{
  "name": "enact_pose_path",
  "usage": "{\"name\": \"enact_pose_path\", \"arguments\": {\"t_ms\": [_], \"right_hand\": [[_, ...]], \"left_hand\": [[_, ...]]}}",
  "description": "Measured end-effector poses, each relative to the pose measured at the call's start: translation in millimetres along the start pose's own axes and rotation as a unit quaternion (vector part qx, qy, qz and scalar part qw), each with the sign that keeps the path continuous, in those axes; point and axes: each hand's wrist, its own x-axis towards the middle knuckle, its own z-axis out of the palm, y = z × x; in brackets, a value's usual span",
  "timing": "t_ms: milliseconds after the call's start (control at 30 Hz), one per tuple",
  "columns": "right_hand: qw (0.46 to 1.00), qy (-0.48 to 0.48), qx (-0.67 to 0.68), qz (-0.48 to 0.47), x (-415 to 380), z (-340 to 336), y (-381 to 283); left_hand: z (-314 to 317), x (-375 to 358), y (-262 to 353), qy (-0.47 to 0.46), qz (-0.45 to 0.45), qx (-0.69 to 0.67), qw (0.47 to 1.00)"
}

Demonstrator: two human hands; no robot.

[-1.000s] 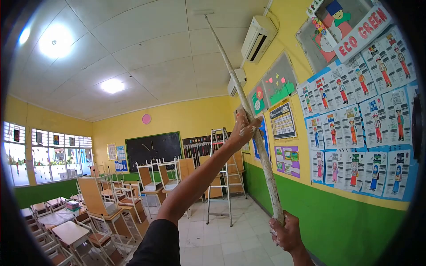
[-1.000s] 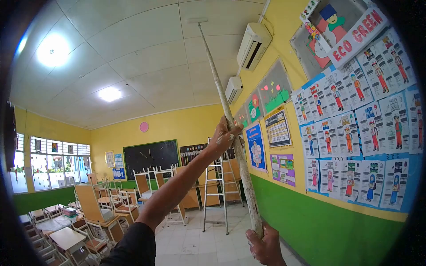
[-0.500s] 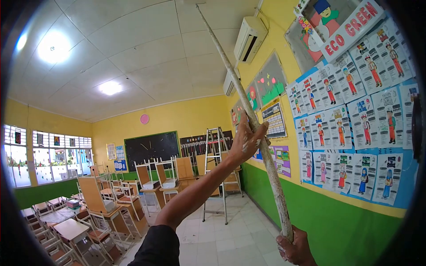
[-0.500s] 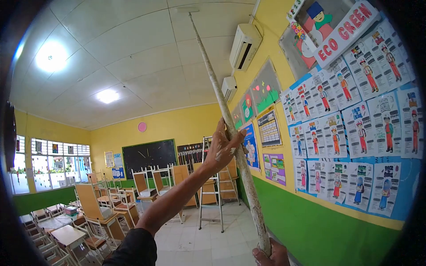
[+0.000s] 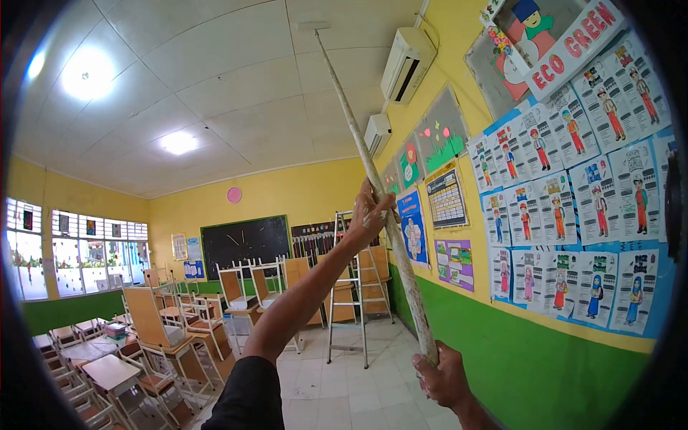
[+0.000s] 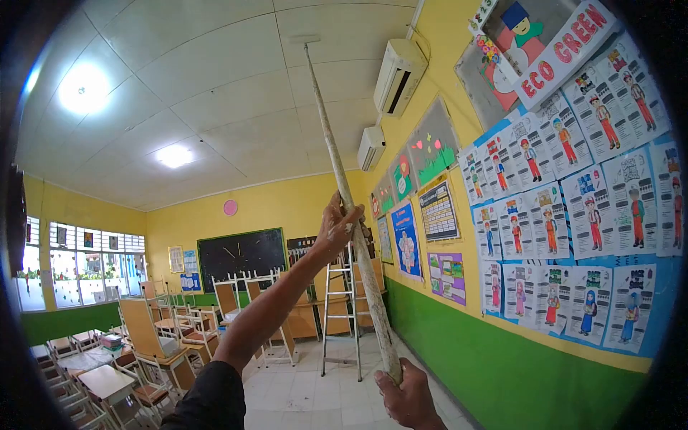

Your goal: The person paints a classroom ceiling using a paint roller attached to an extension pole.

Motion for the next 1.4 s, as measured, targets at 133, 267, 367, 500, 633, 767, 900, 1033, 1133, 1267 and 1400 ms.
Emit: {"name": "enact_pose_path", "arguments": {"t_ms": [133, 267, 367, 500, 633, 767, 900, 1033, 1133, 1267, 1400], "right_hand": [[1.000, -0.002, -0.011, -0.002, 42.8, 36.7, 28.2], [0.999, 0.009, -0.028, -0.023, 80.4, 77.9, 47.5], [0.997, 0.019, -0.053, -0.056, 108.2, 109.5, 67.0], [0.995, 0.027, -0.078, -0.055, 132.6, 136.4, 76.0], [0.998, 0.030, -0.033, -0.045, 132.4, 158.9, 65.4], [0.998, 0.030, -0.029, -0.036, 112.8, 166.0, 52.0], [0.999, 0.025, -0.023, -0.016, 74.9, 157.3, 33.4], [1.000, 0.022, 0.003, 0.007, 22.6, 142.7, 7.4], [0.999, 0.027, 0.030, 0.007, -22.0, 135.5, -18.6], [0.999, 0.028, 0.022, 0.027, -76.9, 117.2, -49.8], [0.999, 0.036, -0.007, 0.021, -126.3, 104.1, -76.1]], "left_hand": [[-49.3, 7.3, -33.2, -0.003, -0.006, -0.025, 1.000], [-102.7, 17.9, -70.2, -0.021, 0.002, 0.028, 0.999], [-135.1, 18.1, -83.7, -0.030, -0.004, 0.015, 0.999], [-163.9, 24.6, -109.1, -0.019, -0.001, -0.004, 1.000], [-181.2, 25.9, -115.1, -0.025, 0.014, -0.047, 0.998], [-179.3, 12.8, -92.0, -0.017, 0.008, -0.028, 0.999], [-160.5, -0.3, -57.9, -0.014, -0.007, -0.022, 1.000], [-130.4, -18.8, -5.3, -0.007, -0.001, -0.033, 0.999], [-108.7, -28.7, 26.0, -0.007, 0.026, -0.013, 1.000], [-71.0, -50.7, 91.7, -0.003, 0.005, -0.021, 1.000], [-41.9, -69.1, 142.8, -0.009, 0.005, -0.024, 1.000]]}}
